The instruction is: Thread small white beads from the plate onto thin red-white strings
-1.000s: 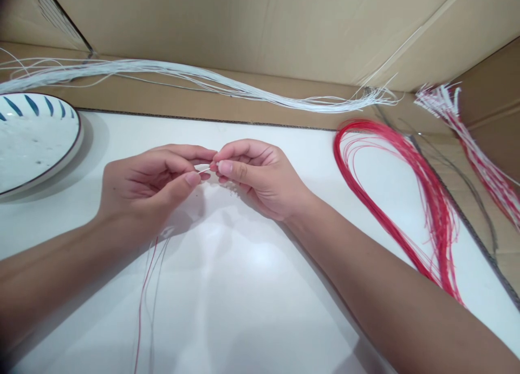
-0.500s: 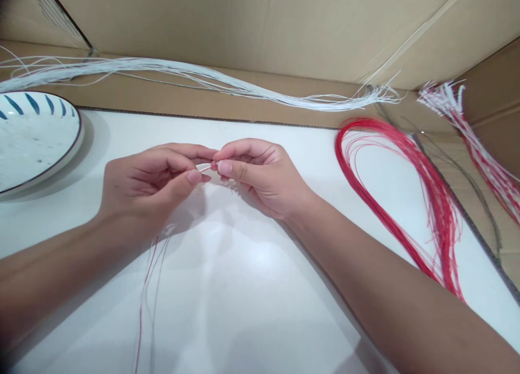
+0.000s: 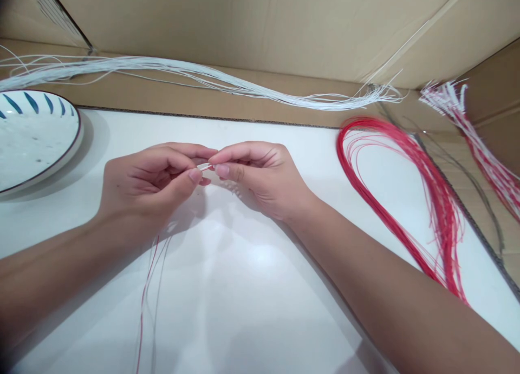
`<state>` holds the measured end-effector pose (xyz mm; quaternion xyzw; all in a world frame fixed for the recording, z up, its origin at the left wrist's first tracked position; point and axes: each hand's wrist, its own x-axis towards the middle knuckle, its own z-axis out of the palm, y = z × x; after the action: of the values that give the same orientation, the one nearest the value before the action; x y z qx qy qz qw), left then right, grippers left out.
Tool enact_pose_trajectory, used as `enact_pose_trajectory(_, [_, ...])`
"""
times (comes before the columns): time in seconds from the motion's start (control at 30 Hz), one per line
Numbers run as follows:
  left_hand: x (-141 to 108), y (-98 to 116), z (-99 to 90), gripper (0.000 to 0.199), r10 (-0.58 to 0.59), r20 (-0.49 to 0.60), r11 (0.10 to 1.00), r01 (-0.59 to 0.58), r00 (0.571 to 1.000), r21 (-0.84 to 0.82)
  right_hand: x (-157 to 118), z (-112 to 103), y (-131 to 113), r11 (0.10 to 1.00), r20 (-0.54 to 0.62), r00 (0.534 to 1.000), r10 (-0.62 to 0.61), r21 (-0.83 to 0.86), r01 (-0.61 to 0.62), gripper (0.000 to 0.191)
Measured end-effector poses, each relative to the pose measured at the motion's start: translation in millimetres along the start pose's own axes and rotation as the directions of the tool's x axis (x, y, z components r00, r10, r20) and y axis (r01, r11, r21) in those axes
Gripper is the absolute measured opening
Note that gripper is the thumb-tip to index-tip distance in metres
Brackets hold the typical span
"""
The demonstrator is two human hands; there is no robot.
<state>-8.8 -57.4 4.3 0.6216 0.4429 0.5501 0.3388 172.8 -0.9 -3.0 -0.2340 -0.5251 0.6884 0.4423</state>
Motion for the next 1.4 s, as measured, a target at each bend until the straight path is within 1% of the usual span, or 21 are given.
enact_pose_trajectory(0.17, [0.5,-1.2,-0.1,0.012,0.034,0.002,0.999,-0.034,0.999,0.027,-0.3,0.7,-0.8,1.000,0.008,1.000,-0.030,0.003,0.030,0.013])
enact_pose_trajectory(0.27, [1.3,-0.9,-0.1,0.012,0.034,0.002,0.999,-0.034,0.999,0.039,-1.1,1.2,-1.6,1.000,0.001,1.000,-0.023,-0.017,0.023,0.013])
enact_pose_trajectory(0.43, [1.4,1.3,0.3,0.012,0.003,0.010,1.000,-0.003,1.000,0.020,-2.3,1.7,-2.7,1.000,-0.017,1.000,-0.005,-0.025,0.004,0.014])
enact_pose_trajectory(0.6, [0.9,2.2,0.9,0.011,-0.015,0.013,1.000,0.015,1.000,0.012,-2.8,1.6,-2.9,1.000,-0.008,1.000,-0.010,-0.001,0.010,0.017])
enact_pose_trajectory(0.8, [0.6,4.5,1.4,0.011,-0.039,0.010,0.999,0.039,0.999,0.007,-2.2,-0.2,-0.5,1.000,-0.005,1.000,0.009,0.018,-0.008,0.015])
enact_pose_trajectory(0.9, [0.4,5.8,1.6,0.012,-0.041,0.006,0.999,0.041,0.999,-0.002,-1.5,-1.7,1.4,1.000,-0.028,1.000,0.003,0.005,-0.003,0.015])
enact_pose_trajectory(0.97, [0.5,6.2,1.6,0.013,-0.036,0.005,0.999,0.036,0.999,0.008,-1.9,-2.4,2.0,0.999,-0.052,0.998,-0.029,-0.042,0.027,0.018])
enact_pose_trajectory(1.07, [0.7,6.3,1.2,0.014,-0.014,0.015,0.999,0.013,1.000,0.030,-4.3,-2.8,1.0,0.977,-0.066,0.992,-0.112,-0.189,0.097,0.019])
enact_pose_trajectory(1.2, [0.8,6.4,0.3,0.016,-0.005,0.025,0.999,0.004,1.000,0.047,-8.6,-1.4,-3.3,0.919,-0.031,0.979,-0.202,-0.352,0.178,0.016])
enact_pose_trajectory(1.3, [0.2,6.9,0.2,0.015,0.001,0.024,0.999,-0.002,1.000,0.046,-10.6,1.3,-6.0,0.878,-0.002,0.967,-0.256,-0.419,0.232,0.013])
enact_pose_trajectory(1.4, [-0.1,7.2,0.4,0.015,0.009,0.018,0.998,-0.010,1.000,0.056,-11.4,4.5,-6.6,0.844,0.017,0.960,-0.280,-0.471,0.255,0.011])
